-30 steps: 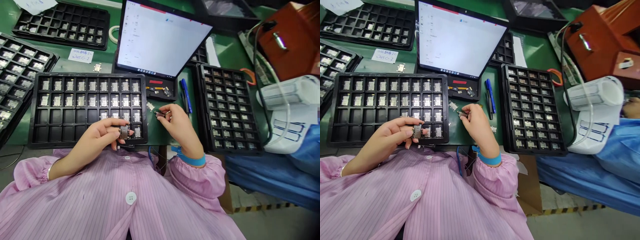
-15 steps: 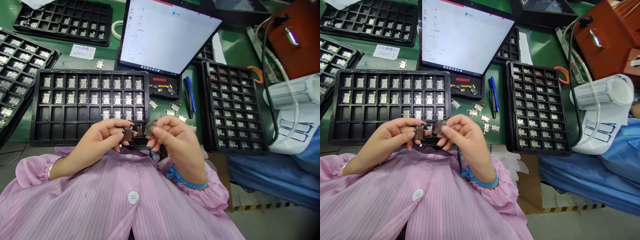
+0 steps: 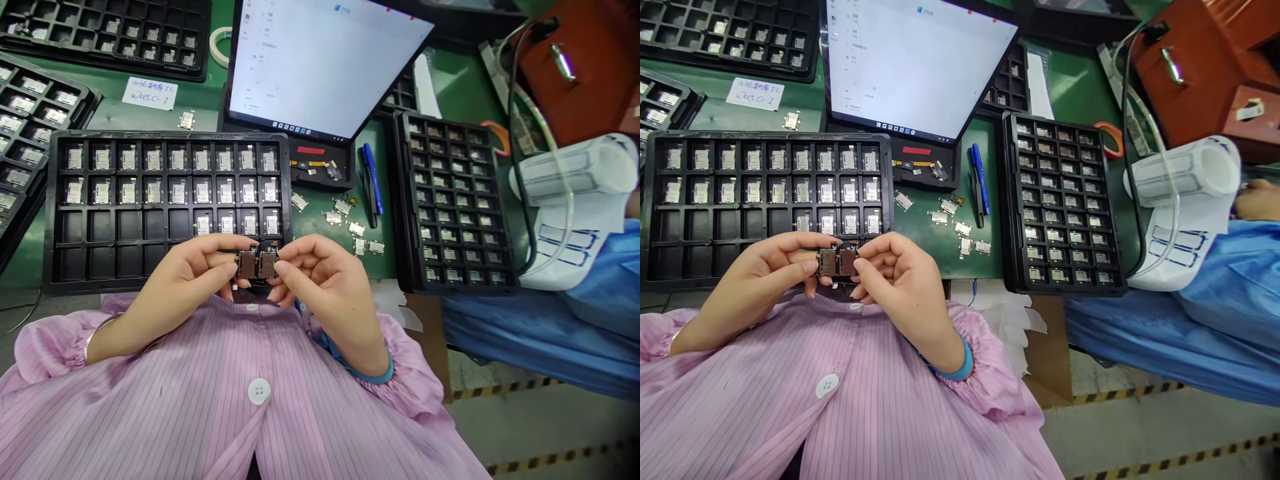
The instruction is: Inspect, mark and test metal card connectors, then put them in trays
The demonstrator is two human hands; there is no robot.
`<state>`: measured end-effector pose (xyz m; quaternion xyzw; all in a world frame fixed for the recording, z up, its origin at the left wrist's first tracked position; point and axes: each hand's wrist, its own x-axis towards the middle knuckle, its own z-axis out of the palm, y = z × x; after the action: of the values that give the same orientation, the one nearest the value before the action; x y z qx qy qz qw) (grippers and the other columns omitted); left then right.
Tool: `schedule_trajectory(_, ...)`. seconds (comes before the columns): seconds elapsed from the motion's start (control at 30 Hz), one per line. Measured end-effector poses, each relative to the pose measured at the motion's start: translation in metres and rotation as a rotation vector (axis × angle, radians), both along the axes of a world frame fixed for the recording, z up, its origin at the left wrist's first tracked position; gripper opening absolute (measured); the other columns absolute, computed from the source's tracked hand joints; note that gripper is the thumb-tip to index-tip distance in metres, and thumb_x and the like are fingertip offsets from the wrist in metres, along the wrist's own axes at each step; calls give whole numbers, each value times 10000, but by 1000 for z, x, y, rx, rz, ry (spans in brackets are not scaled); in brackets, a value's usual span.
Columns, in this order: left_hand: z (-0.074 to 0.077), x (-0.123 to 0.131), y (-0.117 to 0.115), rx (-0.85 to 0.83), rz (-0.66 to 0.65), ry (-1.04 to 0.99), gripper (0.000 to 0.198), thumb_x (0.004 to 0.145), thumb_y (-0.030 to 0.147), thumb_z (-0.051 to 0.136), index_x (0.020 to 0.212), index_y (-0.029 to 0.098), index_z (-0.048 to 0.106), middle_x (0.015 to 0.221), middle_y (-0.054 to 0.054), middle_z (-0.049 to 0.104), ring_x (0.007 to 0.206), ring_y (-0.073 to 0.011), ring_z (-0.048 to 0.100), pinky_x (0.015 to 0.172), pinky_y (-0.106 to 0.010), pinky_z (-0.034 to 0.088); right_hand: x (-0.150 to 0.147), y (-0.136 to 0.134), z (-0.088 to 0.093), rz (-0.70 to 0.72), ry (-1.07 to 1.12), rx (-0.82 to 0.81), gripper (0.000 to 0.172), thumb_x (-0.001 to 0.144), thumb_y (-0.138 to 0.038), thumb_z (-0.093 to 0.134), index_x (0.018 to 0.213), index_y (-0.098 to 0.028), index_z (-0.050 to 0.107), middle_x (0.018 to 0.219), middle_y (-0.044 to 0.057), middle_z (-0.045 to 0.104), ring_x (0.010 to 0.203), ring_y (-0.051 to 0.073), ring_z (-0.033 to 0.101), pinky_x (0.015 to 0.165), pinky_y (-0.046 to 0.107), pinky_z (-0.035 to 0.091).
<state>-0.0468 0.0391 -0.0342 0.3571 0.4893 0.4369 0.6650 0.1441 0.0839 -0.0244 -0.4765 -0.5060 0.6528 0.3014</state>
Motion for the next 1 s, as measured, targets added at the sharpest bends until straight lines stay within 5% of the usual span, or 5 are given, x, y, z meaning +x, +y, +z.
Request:
schedule_trajectory(0.5,-2,6,4,-16,6,54,231,829,268,738,1039,190,681,738,14,726,569,-45,594,546,-109,506,-3,-1,-5,76,13,-80,189,825,-317,692,833,-186,557,641,-19,659,487,119,656,391,171,506)
schedule_trajectory(1.0,-3,4,6,-41,-2,-27,229,806,225,751,1019,170,689,729,8,731,588,-79,644,545,-143,541,-4,0,-8,122,-18,66,168,845,-273,636,743,-196,526,607,-32,621,438,85,593,349,164,409)
